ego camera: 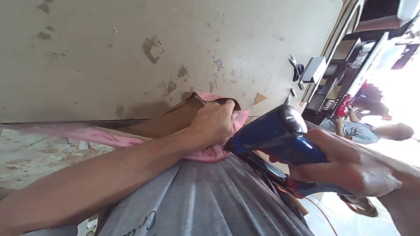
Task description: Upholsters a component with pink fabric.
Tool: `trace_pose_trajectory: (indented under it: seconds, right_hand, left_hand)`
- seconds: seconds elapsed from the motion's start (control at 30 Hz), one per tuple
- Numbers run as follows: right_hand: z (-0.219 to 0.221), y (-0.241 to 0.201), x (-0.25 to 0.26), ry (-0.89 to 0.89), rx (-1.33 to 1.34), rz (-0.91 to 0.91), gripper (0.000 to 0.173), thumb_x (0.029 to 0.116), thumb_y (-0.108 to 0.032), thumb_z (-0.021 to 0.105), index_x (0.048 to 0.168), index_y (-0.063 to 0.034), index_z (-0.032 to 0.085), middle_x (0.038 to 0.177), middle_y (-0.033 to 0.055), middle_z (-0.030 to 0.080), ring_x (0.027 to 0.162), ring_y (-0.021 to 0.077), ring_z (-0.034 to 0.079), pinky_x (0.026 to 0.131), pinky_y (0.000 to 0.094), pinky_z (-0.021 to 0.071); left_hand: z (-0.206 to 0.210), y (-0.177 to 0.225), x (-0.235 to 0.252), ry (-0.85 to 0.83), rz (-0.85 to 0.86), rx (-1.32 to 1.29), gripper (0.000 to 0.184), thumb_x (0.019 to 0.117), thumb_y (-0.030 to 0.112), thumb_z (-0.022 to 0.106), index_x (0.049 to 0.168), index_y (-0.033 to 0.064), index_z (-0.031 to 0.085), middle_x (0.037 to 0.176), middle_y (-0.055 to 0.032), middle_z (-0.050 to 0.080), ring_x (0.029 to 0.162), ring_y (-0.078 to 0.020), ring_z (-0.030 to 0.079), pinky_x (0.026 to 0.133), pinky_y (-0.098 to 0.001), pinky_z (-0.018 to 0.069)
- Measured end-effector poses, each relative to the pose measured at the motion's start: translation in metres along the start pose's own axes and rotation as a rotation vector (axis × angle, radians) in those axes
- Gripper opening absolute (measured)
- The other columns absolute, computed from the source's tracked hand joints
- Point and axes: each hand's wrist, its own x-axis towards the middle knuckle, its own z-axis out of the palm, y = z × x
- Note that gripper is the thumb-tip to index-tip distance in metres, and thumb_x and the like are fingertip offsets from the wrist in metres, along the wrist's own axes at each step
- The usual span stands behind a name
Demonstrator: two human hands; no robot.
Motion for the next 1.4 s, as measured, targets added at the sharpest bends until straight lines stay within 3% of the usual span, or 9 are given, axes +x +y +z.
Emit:
trace_pose_trajectory:
  seconds: [0.43,0.6,0.73,0.83,0.93,1.03,1.13,1.27,1.4]
  right_hand:
    - [0.008,-0.007,-0.002,-0.030,-0.027,-0.024,0.011,0.0800,-0.041,0.066,0.079,-0.0294,0.065,0.062,-0.0142,0.062,0.053,-0.0020,0.059,0.043,0.0226,0.0475]
    - [0.004,0.043,-0.030,0.383,0.298,-0.180,0.018,0.0851,-0.036,0.071,0.101,-0.0275,0.071,0.077,-0.0101,0.069,0.063,0.0019,0.065,0.055,0.0234,0.0574]
    - [-0.004,0.089,0.018,0.833,0.134,0.027,0.027,0.0876,-0.039,0.062,0.105,-0.0185,0.067,0.072,-0.0006,0.066,0.060,0.0148,0.065,0.055,0.0417,0.0567]
    - [-0.001,0.120,0.100,0.999,-0.136,0.151,0.054,0.0937,-0.048,0.054,0.136,-0.0146,0.058,0.084,0.0192,0.069,0.074,0.0421,0.067,0.062,0.0692,0.0485]
    - [0.010,0.153,0.183,1.137,-0.244,0.142,0.060,0.0952,-0.051,0.051,0.137,-0.0077,0.056,0.084,0.0245,0.069,0.076,0.0498,0.068,0.062,0.0702,0.0474]
    - [0.016,0.149,0.194,1.154,-0.091,-0.214,0.070,0.0939,-0.058,0.052,0.143,-0.0091,0.058,0.126,0.0220,0.065,0.115,0.0423,0.063,0.090,0.0641,0.0497]
    - [0.042,0.109,0.167,0.758,0.423,-1.096,0.090,0.0919,-0.081,0.040,0.151,-0.0146,0.049,0.156,0.0048,0.048,0.142,0.0226,0.047,0.113,0.0461,0.0465]
    - [0.071,0.024,0.163,0.536,0.620,-1.543,0.092,0.0821,-0.062,0.076,0.143,0.0021,0.051,0.143,0.0140,0.058,0.132,0.0218,0.055,0.113,0.0405,0.0486]
    - [0.079,0.011,0.175,0.789,0.625,-1.321,0.047,0.0844,-0.038,0.086,0.112,-0.0058,0.067,0.102,-0.0020,0.072,0.098,0.0038,0.068,0.089,0.0286,0.0608]
  left_hand:
    - [-0.005,0.004,0.000,-0.039,-0.003,0.008,0.020,0.1046,0.029,0.051,0.107,0.0116,0.060,0.082,-0.0074,0.064,0.084,-0.0282,0.067,0.071,-0.0491,0.0525]
    - [-0.022,0.000,0.009,0.033,-0.019,-0.131,0.029,0.1086,0.034,0.048,0.100,0.0108,0.064,0.077,-0.0051,0.062,0.073,-0.0220,0.064,0.066,-0.0473,0.0530]
    - [-0.067,-0.002,-0.004,0.028,-0.013,-0.313,0.037,0.1100,0.041,0.044,0.101,0.0110,0.063,0.076,-0.0050,0.060,0.068,-0.0178,0.061,0.061,-0.0413,0.0515]
    - [-0.082,0.020,-0.037,-0.050,0.045,-0.099,0.061,0.0920,0.066,0.062,0.129,0.0175,0.059,0.091,-0.0003,0.069,0.081,-0.0125,0.068,0.072,-0.0405,0.0595]
    - [-0.072,0.046,-0.065,-0.065,-0.034,0.163,0.081,0.0796,0.056,0.079,0.146,0.0191,0.049,0.105,-0.0028,0.071,0.094,-0.0165,0.069,0.083,-0.0461,0.0583]
    - [-0.079,0.045,-0.079,0.034,0.002,0.001,0.071,0.0776,0.040,0.078,0.141,0.0178,0.054,0.110,0.0029,0.072,0.091,-0.0058,0.070,0.075,-0.0296,0.0610]
    - [-0.101,0.038,-0.091,0.058,0.246,-0.263,0.082,0.0813,0.041,0.077,0.148,0.0046,0.045,0.109,0.0020,0.071,0.087,-0.0029,0.068,0.070,-0.0213,0.0591]
    - [-0.115,0.018,-0.088,0.015,0.362,-0.382,0.089,0.0834,0.036,0.078,0.153,0.0032,0.033,0.107,0.0017,0.071,0.086,-0.0044,0.067,0.071,-0.0200,0.0576]
    - [-0.113,-0.016,-0.081,0.210,0.456,-0.444,0.072,0.0887,0.036,0.077,0.148,0.0136,0.042,0.110,0.0055,0.071,0.087,-0.0033,0.067,0.077,-0.0213,0.0582]
